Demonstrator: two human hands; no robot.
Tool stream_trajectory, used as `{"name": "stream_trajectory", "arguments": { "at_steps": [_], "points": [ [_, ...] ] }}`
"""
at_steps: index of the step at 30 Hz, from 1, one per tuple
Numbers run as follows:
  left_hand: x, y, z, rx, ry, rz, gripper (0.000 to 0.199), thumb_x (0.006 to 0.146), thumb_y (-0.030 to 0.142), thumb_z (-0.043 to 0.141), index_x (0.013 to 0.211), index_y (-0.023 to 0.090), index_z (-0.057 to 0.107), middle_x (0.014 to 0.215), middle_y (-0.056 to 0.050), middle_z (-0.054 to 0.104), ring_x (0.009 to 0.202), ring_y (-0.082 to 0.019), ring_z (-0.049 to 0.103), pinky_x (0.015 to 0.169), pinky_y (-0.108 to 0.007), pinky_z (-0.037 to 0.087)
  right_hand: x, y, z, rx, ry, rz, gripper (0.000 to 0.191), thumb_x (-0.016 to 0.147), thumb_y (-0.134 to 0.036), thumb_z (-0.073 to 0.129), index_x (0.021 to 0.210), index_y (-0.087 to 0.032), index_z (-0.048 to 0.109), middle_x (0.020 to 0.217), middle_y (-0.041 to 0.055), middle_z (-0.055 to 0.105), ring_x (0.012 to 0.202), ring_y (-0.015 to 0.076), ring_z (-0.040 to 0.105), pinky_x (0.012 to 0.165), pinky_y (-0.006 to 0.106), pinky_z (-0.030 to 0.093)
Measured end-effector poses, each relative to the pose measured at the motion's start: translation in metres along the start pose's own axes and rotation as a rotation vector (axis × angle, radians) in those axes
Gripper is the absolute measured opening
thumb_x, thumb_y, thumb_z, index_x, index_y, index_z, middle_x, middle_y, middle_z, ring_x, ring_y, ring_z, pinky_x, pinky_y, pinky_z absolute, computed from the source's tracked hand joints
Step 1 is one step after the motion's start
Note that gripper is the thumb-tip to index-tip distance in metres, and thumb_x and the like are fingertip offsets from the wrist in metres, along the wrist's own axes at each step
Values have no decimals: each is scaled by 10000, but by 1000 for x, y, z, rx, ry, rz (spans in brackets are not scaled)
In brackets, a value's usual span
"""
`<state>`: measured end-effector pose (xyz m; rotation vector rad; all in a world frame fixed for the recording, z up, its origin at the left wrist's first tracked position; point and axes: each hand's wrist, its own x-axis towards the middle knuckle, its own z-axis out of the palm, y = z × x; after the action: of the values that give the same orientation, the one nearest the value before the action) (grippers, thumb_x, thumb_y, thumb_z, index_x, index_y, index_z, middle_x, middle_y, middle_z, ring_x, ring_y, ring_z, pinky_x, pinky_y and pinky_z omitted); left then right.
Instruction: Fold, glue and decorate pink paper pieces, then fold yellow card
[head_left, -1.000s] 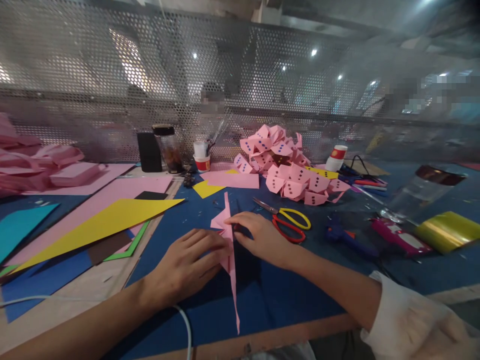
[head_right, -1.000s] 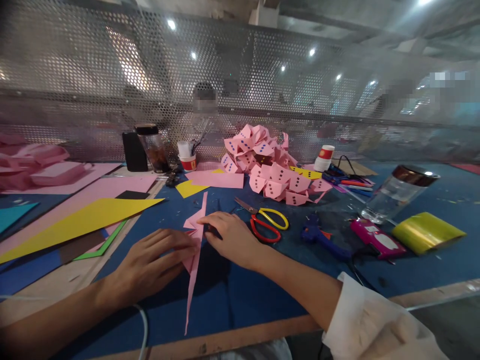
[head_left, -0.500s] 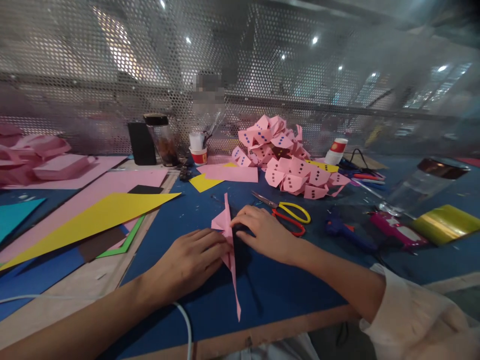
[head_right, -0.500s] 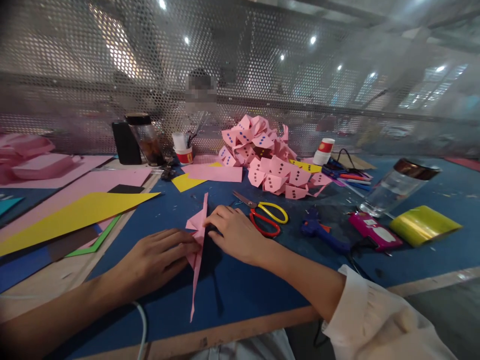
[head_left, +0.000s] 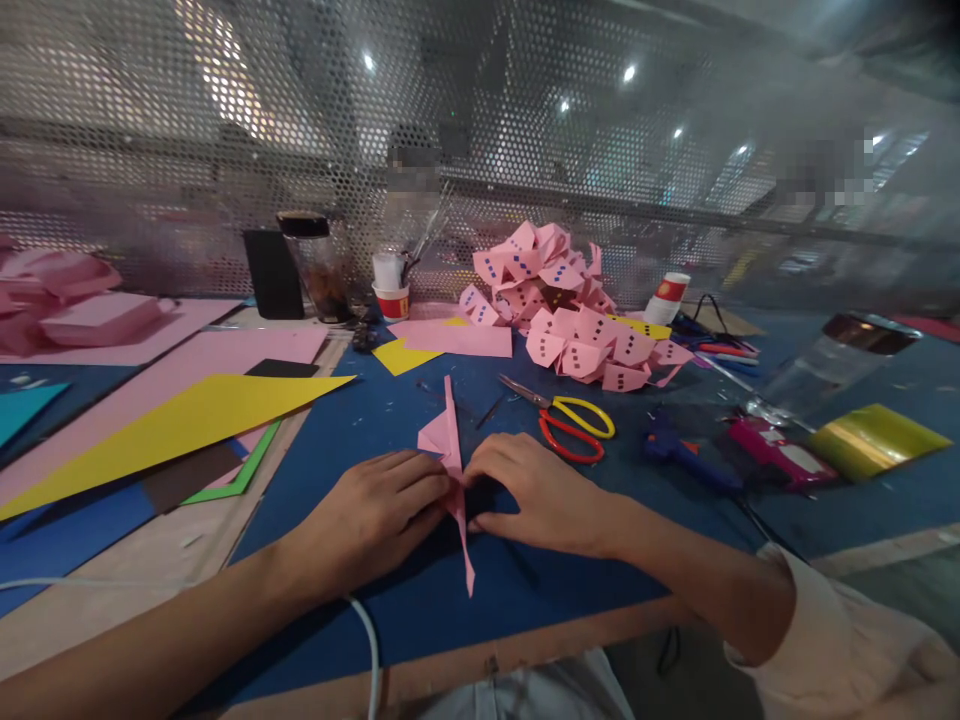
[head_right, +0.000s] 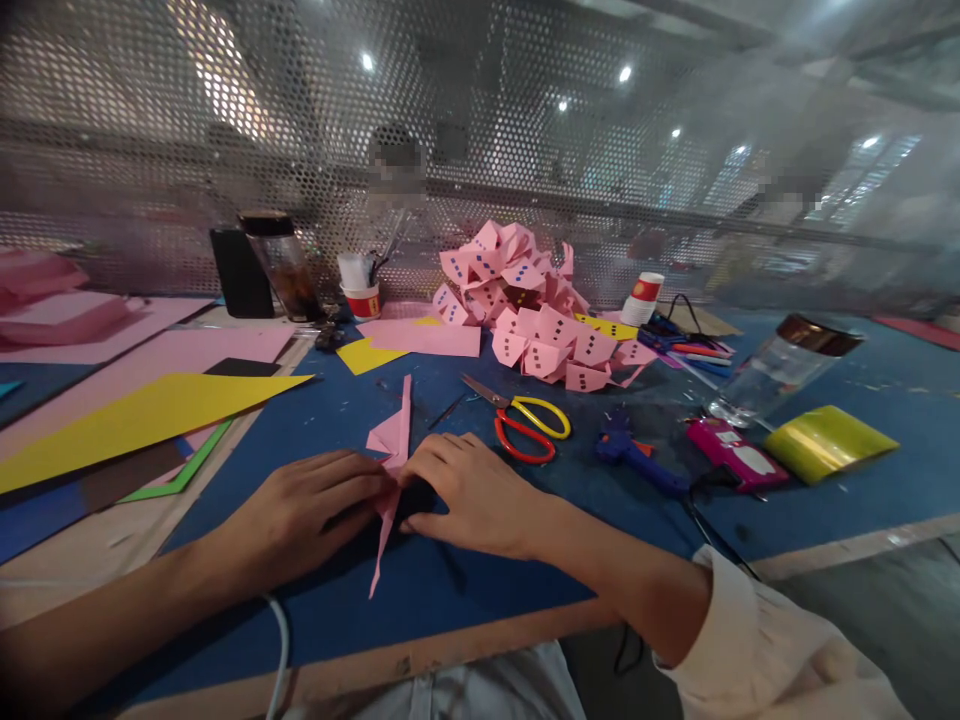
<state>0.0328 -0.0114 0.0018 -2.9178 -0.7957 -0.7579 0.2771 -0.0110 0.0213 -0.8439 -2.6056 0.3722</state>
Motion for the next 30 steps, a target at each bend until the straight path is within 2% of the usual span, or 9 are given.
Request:
{"name": "stream_trajectory", "arguments": {
  "at_steps": [6,14,21,26,30],
  "points": [
    [3,1,-1,-20,-40,-11,83,940,164,541,961,182,620,948,-51,688,857,-181,632,765,-310,495,1,-4,10,-183,69,-145,155,950,-282,594,1032,-151,610,1047,73,639,998,223,544,900,378,379],
    [2,3,-7,-120,-162,-38,86,946,188,536,928,192,620,977,-58,665,898,-188,610,781,-318,479,-2,-2,14,-217,32,-194,204,1015,-257,470,993,-141,636,1044,84,655,1004,213,556,929,386,378],
    [2,2,-6,-260,-146,-126,115,942,194,561,906,210,669,984,-45,669,926,-169,614,779,-282,476,-2,-3,14,-48,41,-88,123,962,-274,602,1008,-167,641,1055,49,667,1006,194,565,910,357,376],
    [4,0,-5,-406,-107,-174,141,933,162,570,906,218,697,982,-38,684,974,-155,623,841,-264,489,-1,-2,17,100,56,48,127,957,-311,620,958,-196,673,1058,13,654,1023,169,572,909,332,372],
    [7,-1,-5,-483,-113,-255,150,927,162,574,906,220,711,1011,-39,689,1020,-157,623,882,-265,498,2,-4,17,135,46,133,164,964,-331,607,910,-195,682,1051,8,649,1026,166,565,916,333,371]
  ]
}}
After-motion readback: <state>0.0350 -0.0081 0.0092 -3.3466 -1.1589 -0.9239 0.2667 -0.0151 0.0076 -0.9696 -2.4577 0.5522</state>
